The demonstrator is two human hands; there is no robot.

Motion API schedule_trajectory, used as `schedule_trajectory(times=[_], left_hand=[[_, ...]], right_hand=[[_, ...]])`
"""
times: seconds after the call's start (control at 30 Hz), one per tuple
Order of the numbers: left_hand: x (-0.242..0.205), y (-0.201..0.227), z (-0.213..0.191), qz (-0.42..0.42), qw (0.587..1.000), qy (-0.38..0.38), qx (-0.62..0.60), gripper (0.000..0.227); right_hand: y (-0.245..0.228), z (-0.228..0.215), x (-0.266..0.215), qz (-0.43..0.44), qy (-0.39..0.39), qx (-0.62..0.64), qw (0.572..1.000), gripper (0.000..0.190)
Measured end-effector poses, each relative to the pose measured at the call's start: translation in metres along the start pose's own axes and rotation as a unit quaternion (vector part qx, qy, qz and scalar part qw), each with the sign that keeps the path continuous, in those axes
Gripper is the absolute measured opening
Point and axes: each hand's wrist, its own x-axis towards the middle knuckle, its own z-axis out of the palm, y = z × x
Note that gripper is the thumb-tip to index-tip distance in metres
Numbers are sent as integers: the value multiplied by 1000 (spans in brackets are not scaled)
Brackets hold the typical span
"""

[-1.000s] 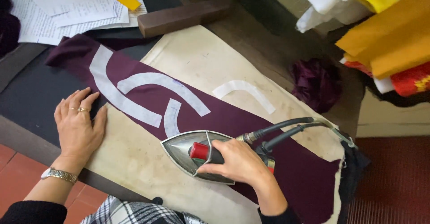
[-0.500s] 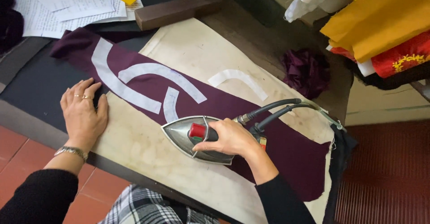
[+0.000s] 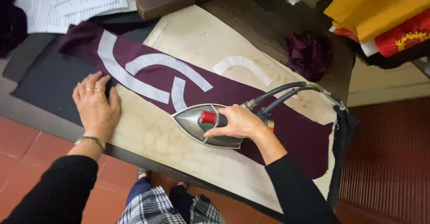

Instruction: The person irons a maroon fabric piece on an ironing board, then places white curved paper templates onto the fabric and irons over them to adhere. The person repeats this process with additional template pieces.

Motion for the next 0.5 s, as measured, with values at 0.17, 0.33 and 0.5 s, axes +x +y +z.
schedule_trajectory(times=[0.17,0.33,0.5], left_hand=[[-5,-12,13,-45,996,-58,42,35],[-4,-14,10,-53,995,-83,20,37],[-6,-15,12,-69,992,-104,-8,38]], right_hand=[[-5,-1,5,41,35,20,998,55],[-7,2,7,64,44,-6,997,57],[-2,6,8,85,33,-18,996,53]])
